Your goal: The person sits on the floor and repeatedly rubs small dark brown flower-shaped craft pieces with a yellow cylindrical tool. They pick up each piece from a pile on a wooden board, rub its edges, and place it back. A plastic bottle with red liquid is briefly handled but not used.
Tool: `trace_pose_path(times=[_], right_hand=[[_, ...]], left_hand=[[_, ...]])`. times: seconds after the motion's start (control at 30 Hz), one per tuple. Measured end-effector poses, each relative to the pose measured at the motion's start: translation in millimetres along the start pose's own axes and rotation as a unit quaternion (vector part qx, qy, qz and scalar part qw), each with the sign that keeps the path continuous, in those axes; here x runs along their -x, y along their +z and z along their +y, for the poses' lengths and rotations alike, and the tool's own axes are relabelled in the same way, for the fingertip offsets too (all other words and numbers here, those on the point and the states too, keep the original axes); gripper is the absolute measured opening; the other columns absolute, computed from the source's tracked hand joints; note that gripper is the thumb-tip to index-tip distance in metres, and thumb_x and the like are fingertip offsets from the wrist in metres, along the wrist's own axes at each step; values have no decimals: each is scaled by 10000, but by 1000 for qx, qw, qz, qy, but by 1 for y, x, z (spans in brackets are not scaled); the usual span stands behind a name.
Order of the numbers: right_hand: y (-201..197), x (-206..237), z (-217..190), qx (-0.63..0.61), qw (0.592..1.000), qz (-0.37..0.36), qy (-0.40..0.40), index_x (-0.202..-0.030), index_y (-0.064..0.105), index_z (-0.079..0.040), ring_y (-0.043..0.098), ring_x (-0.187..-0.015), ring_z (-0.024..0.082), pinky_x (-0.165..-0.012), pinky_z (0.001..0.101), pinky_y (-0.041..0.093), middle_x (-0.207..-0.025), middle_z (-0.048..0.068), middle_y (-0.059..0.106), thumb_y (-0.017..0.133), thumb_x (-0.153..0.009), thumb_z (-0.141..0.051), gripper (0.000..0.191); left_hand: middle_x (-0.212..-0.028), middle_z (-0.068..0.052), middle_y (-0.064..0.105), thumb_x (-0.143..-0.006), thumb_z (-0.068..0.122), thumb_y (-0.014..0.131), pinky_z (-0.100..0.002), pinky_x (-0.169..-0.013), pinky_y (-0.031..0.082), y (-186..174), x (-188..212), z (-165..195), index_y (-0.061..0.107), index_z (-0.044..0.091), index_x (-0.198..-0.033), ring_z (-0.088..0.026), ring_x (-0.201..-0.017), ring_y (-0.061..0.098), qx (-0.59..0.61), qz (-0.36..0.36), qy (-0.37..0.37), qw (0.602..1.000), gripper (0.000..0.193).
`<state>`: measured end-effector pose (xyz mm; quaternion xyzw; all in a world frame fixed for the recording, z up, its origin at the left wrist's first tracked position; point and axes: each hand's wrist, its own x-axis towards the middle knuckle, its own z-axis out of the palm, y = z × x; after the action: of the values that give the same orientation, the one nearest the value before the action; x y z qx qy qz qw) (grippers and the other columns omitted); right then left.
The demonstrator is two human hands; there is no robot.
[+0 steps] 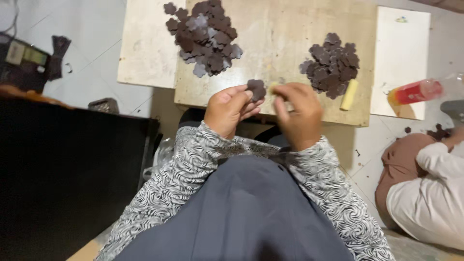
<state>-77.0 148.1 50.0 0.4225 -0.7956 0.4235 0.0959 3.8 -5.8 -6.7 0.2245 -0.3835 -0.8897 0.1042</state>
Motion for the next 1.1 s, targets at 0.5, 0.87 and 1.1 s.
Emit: trace_pose_path(times=[0.5,0.87,1.1], right_hand=[[-1,0,-10,-15,996,-19,-85,-1200,726,-21,695,-1073,318,-937,387,580,-1139,157,690,748,-906,42,301],[-1,5,2,-30,999,-16,-8,-1166,735,-11,704,-1016,248,-868,341,597,-1114,156,699,753,-918,30,253],[-12,2,22,-430,878,8,211,-1306,654,-2,683,-1098,159,-994,292,570,-1224,100,703,697,-1041,-23,269]], left_hand=[[-1100,-97,732,-1070,101,530,-263,-879,596,6,10,-6,640,-101,-1301,-122,-969,707,-98,-53,72,991,326],[-1142,-143,726,-1071,54,504,-285,-926,605,5,18,-10,635,-117,-1279,-185,-1028,717,-121,-110,80,983,300],[-1115,-156,734,-1020,33,548,-286,-884,623,12,19,10,610,-123,-1202,-207,-973,757,-88,-71,36,993,247]])
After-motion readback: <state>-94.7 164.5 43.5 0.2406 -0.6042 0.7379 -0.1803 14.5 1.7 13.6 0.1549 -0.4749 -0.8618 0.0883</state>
